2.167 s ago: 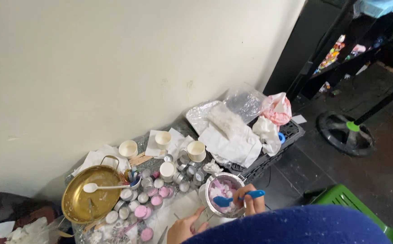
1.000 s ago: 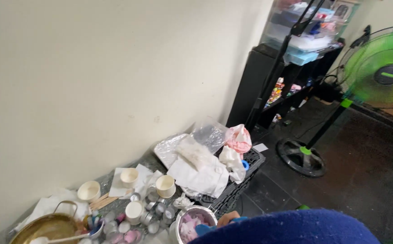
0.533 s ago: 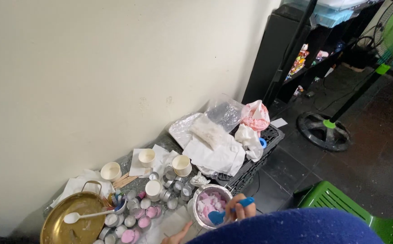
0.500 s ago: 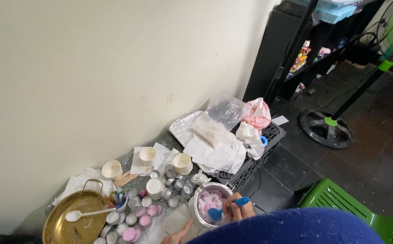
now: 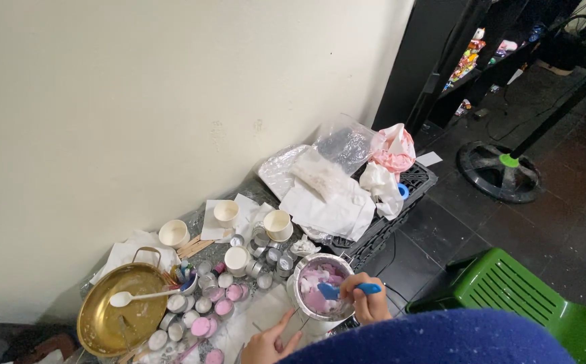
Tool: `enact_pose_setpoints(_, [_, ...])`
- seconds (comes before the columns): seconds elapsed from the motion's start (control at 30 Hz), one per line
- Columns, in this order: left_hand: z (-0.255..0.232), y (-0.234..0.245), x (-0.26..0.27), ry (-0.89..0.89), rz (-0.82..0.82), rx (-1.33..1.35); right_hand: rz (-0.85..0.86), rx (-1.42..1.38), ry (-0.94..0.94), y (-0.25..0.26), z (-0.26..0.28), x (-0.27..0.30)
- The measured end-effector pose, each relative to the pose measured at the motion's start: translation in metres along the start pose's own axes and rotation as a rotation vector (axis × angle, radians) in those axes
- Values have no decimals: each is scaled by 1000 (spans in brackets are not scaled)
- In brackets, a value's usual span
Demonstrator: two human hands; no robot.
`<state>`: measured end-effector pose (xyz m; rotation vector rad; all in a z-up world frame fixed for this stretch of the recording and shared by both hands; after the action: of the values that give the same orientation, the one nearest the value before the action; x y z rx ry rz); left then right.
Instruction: The recorder cuts a piece of pink candle wax and stirs it in a melting pot on an electric hot plate.
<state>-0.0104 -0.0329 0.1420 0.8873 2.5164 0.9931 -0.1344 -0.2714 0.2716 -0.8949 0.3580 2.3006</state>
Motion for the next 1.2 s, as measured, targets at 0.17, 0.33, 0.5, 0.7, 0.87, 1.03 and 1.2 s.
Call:
enact_pose_setpoints(0.17, [-23, 18, 4, 43, -13, -19, -48, -9, -87, 2, 0, 7])
enact_pose_setpoints(0.33, [-26, 19, 5, 76, -12, -34, 117, 197, -183, 0, 3, -6])
enact_pose_setpoints(0.5, [-27, 20, 5, 42, -35, 0, -121, -40, -177, 15, -14, 10])
enact_pose_setpoints(0.7, [-20, 14, 3, 4, -32, 4, 57, -1, -152, -2, 2, -5])
enact_pose_setpoints(0.87, [-30, 21, 3, 24, -41, -22, -151, 41, -188, 9, -5, -7])
enact_pose_setpoints(1.03, [-28, 21, 2, 24, -14, -33, 93, 272, -378, -15, 28, -32])
enact_pose_setpoints(1.2, [-18, 12, 3, 36, -64, 8, 61, 92, -217, -4, 12, -8])
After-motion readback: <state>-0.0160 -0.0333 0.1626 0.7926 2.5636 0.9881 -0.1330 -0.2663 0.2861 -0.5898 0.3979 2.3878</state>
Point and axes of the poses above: each hand's wrist, its own x-axis away from the middle knuckle, its own y-axis out of the back of the hand, z = x × y, the point moved 5 cm from there along -x, towards the middle knuckle, and after that the axes turned 13 degrees about -z, right-handed, at the moved point
